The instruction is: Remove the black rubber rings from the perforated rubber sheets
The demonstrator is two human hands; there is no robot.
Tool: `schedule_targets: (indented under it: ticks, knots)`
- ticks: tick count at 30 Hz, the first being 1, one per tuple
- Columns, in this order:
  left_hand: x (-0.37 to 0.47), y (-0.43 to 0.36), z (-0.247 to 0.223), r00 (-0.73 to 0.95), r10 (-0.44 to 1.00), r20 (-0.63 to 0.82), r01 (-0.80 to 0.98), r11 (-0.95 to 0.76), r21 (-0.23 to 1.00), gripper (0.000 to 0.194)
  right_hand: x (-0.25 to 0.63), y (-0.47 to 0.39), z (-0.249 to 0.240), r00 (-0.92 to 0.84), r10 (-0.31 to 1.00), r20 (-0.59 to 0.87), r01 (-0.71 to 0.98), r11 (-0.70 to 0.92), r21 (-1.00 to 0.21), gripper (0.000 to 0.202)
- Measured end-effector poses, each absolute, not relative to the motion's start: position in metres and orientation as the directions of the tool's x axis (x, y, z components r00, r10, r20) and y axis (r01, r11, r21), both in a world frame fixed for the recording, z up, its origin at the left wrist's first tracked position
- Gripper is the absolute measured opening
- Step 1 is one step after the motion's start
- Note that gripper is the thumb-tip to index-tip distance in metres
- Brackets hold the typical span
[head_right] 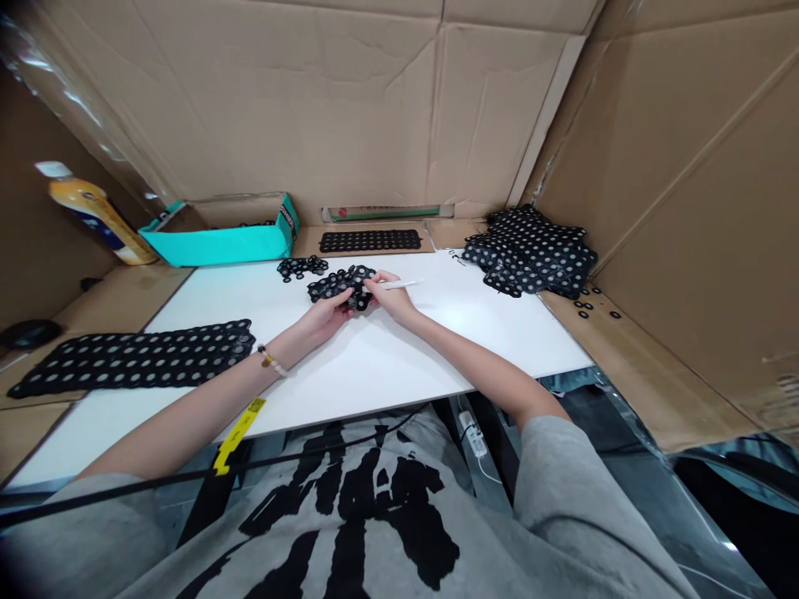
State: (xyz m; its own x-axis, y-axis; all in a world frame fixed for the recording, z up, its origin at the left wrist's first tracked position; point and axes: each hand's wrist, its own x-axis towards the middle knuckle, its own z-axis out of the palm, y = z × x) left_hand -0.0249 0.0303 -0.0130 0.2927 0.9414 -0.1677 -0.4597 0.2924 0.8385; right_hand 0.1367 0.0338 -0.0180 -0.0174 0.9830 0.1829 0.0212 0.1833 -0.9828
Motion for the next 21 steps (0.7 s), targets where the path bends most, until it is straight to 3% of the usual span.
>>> schedule_targets:
  ticks: [2, 5, 16, 21]
  knots:
    - [-0.025, 0.031, -0.014, 0.271, 0.948, -0.168, -0.475, 0.283, 0.833, 0.016, 0.137, 0.032, -0.016, -0.061, 0.994, 0.094, -0.128, 0.085, -0.988, 0.037]
    - [-0.025, 0.032, -0.015, 0.241, 0.954, -0.179, -0.487, 0.278, 0.828, 0.016, 0.133, 0.028, -0.015, -0.111, 0.991, 0.073, -0.178, 0.052, -0.983, 0.039]
    - [-0.031, 0.030, -0.002, 0.313, 0.923, -0.223, -0.235, 0.303, 0.923, 0.025, 0.136, 0.028, -0.012, -0.017, 0.984, 0.175, -0.025, 0.175, -0.984, 0.030]
    - [-0.030, 0.026, -0.002, 0.274, 0.933, -0.233, -0.218, 0.296, 0.930, 0.027, 0.133, 0.018, -0.011, 0.001, 0.945, 0.326, 0.259, 0.315, -0.913, 0.027]
